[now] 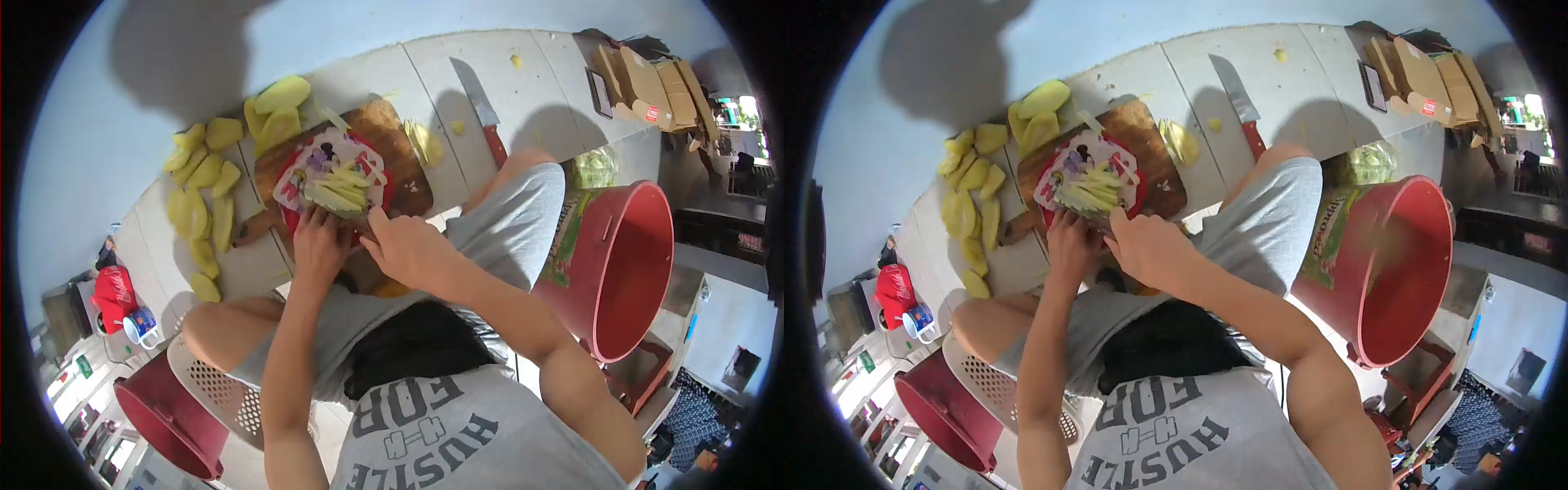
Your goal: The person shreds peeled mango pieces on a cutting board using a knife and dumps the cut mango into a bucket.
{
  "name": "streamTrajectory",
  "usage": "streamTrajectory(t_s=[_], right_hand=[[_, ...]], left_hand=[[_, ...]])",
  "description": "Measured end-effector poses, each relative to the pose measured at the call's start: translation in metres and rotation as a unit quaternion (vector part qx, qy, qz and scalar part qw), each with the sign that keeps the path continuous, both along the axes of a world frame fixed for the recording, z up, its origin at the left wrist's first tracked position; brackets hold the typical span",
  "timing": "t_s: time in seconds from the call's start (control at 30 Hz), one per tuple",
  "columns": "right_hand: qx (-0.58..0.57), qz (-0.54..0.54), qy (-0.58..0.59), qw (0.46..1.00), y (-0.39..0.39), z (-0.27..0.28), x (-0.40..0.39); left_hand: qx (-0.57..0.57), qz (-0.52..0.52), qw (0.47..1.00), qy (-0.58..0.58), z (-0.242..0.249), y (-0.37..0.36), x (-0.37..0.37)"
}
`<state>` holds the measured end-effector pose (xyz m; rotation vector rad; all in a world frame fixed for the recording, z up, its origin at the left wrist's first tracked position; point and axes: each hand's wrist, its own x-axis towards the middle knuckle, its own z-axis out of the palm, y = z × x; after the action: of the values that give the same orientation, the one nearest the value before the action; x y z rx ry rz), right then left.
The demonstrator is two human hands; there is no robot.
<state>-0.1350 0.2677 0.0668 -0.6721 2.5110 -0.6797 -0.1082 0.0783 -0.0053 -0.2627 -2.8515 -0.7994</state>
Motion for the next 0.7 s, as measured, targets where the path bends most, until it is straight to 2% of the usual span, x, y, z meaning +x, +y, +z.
streamTrajectory(t_s=[0.07, 0.13, 0.2, 0.27, 0.37, 0.43, 0.5, 0.63, 0.7], right_hand=[[0.026, -0.016, -0.025, 0.999, -0.002, -0.009, 0.002], [0.015, -0.021, -0.013, 1.0, 0.001, -0.03, 0.001], [0.001, -0.027, -0.009, 1.0, -0.004, -0.015, 0.001], [0.033, -0.009, -0.024, 0.999, -0.004, 0.004, 0.0], [0.015, -0.008, -0.033, 0.999, 0.0, -0.008, 0.005], [0.01, -0.01, -0.01, 1.0, 0.002, -0.036, 0.011], [0.002, -0.005, 0.023, 1.0, -0.001, -0.031, 0.001], [0.01, -0.004, 0.0, 1.0, -0.001, -0.012, 0.002], [0.017, -0.006, -0.008, 1.0, 0.0, -0.021, 0.012]], left_hand=[[-0.011, -0.005, 1.0, -0.016, 0.002, 0.001, 0.01], [0.009, 0.007, 1.0, 0.016, 0.003, 0.004, 0.004], [0.009, 0.0, 1.0, 0.019, -0.002, 0.0, 0.003], [0.013, -0.01, 1.0, 0.021, -0.005, 0.0, -0.001], [0.026, -0.011, 1.0, 0.006, -0.002, 0.0, 0.009], [0.009, -0.004, 1.0, 0.021, 0.003, 0.003, 0.005], [0.014, -0.007, 0.999, 0.039, -0.003, 0.0, 0.0], [0.013, -0.01, 1.0, 0.023, -0.009, -0.002, 0.008], [0.013, -0.003, 1.0, 0.026, -0.009, 0.002, 0.011]])
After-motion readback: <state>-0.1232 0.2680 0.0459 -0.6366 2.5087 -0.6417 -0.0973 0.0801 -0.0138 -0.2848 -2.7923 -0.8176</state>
